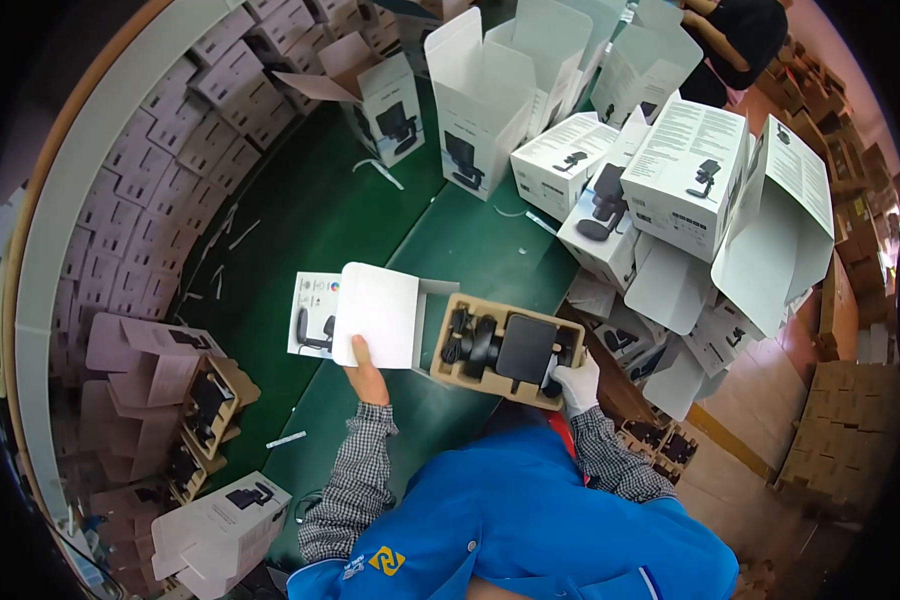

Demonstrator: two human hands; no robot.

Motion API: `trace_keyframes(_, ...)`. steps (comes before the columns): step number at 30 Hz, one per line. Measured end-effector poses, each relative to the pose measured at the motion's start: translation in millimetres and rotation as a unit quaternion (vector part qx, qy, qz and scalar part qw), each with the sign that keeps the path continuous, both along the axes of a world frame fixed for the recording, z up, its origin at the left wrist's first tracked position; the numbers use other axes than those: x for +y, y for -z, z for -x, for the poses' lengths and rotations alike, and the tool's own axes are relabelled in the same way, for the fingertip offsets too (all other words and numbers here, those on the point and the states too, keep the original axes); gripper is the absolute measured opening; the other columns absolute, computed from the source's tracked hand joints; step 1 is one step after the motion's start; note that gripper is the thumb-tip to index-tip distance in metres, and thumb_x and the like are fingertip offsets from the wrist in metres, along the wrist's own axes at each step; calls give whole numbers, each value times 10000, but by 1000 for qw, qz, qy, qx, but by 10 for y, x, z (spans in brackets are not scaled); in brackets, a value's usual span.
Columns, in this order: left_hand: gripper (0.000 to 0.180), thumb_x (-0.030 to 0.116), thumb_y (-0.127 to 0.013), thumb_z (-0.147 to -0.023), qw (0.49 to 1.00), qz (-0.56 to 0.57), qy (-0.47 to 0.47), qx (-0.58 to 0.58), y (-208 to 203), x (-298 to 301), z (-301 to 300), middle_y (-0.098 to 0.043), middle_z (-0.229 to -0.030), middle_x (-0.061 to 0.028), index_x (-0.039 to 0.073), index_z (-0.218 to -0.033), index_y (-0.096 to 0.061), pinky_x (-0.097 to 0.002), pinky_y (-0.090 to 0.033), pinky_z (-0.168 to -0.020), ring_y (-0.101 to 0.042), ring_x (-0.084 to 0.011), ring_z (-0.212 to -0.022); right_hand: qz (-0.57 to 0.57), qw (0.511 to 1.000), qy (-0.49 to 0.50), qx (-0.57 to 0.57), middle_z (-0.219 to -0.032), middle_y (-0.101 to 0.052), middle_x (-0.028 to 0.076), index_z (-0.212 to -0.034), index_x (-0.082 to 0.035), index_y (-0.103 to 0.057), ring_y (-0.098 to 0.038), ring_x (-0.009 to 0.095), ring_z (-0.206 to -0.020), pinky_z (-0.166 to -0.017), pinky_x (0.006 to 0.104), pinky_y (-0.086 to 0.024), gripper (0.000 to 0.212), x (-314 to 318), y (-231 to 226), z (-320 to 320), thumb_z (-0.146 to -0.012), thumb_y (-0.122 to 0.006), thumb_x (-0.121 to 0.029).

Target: The person packages electronic devices by hand, placing them into cardboard boxes along with packaging material and paper manuals.

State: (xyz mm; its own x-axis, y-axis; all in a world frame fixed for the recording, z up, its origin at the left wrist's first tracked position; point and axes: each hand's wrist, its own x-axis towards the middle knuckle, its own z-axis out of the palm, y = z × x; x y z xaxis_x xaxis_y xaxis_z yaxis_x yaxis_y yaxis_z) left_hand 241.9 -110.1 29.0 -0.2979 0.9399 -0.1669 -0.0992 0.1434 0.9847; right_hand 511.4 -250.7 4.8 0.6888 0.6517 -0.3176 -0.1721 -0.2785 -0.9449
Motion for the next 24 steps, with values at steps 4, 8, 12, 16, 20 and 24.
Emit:
trace_keyframes(4,634,396,-427,-909,991,17,104,85,171,-70,80,-365,-1317,-241,-56,-1324,-268,-348,-357,-954,-460,-344,-1121,32,998,-40,30,-873,-612,122,-985,22,-550,-576,203,-747,-693,262,-475,392,58,-58,37,-594,-561,40)
trace_keyframes(8,629,381,-417,-911,980,34,159,117,233,-126,132,-327,-1337,-248,-41,-1340,-238,-364,-330,-977,-419,-359,-1157,41,998,-39,37,-898,-606,123,-1010,29,-536,-571,202,-761,-696,260,-473,419,109,-64,102,-591,-531,54)
trace_keyframes(12,625,367,-406,-912,964,46,216,148,258,-136,159,-288,-1358,-255,-26,-1357,-208,-380,-303,-1001,-378,-374,-1193,37,997,-42,56,-895,-606,127,-1002,30,-537,-572,200,-756,-685,260,-477,406,234,-37,233,-596,-531,50)
trace_keyframes(16,618,381,-388,-921,963,30,217,159,248,-202,180,-312,-1339,-265,-42,-1343,-229,-375,-314,-990,-390,-372,-1183,43,995,-59,61,-875,-608,122,-983,28,-543,-573,191,-738,-671,252,-478,378,317,28,287,-605,-552,45)
trace_keyframes(20,620,402,-367,-931,965,16,209,159,227,-229,179,-345,-1315,-273,-64,-1324,-256,-363,-331,-973,-414,-364,-1161,42,994,-69,68,-853,-609,115,-966,24,-549,-573,183,-718,-659,245,-478,350,377,186,318,-617,-578,38)
trace_keyframes(24,627,412,-352,-935,963,32,221,150,225,-222,207,-345,-1313,-274,-72,-1321,-254,-354,-331,-973,-420,-357,-1156,18,994,-47,94,-846,-607,114,-962,22,-546,-571,183,-709,-650,247,-477,334,426,273,457,-630,-588,25)
